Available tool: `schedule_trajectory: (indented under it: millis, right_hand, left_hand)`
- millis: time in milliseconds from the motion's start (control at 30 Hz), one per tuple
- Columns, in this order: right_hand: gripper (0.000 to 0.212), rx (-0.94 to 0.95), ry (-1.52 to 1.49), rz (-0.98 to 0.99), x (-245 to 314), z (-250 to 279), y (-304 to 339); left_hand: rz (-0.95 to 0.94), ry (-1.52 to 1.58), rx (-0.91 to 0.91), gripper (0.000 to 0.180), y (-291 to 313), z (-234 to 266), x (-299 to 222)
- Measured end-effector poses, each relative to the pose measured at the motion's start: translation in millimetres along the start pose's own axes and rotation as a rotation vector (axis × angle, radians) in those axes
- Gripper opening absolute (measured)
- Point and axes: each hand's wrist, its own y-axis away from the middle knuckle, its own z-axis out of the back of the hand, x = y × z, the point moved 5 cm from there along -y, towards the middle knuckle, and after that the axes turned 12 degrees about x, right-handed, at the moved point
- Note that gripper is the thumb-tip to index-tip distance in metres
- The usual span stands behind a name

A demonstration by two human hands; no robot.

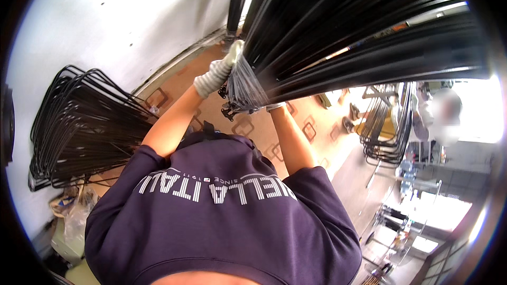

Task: The person wraps a bundle of black metal frames with plastic film by hand and then hangs the frames onto metal hooks on a wall.

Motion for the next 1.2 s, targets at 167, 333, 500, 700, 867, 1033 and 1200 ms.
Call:
schedule_trajectory:
  millis: [167,333,500,700,867,1033,1200]
  right_hand:
    - [0.05,-0.106,0.084,0.052,1,41,43]
    - [0.049,-0.087,0.428,0.026,20,81,123]
    - [0.064,-0.046,0.512,-0.194,110,5,167]
    - [0.068,0.07,0.738,-0.238,130,-8,184]
    - [0.067,0.123,0.99,-0.273,135,-33,187]
    - [0.066,0.128,0.963,-0.273,125,-38,188]
    - [0.066,0.193,0.732,-0.239,120,-33,185]
  left_hand:
    - [-0.242,-0.189,0.009,0.044,6,-21,-22]
    - [-0.298,-0.722,0.096,0.072,12,-25,-64]
    - [0.203,0.305,0.382,0.132,52,-44,-115]
    - [0.771,1.389,-0.031,0.082,64,-117,-67]
    - [0.818,1.506,-0.232,0.07,60,-116,-95]
    - [0.619,1.12,-0.134,0.097,68,-103,-119]
    - [0.382,0.39,-0.132,0.077,92,-91,-141]
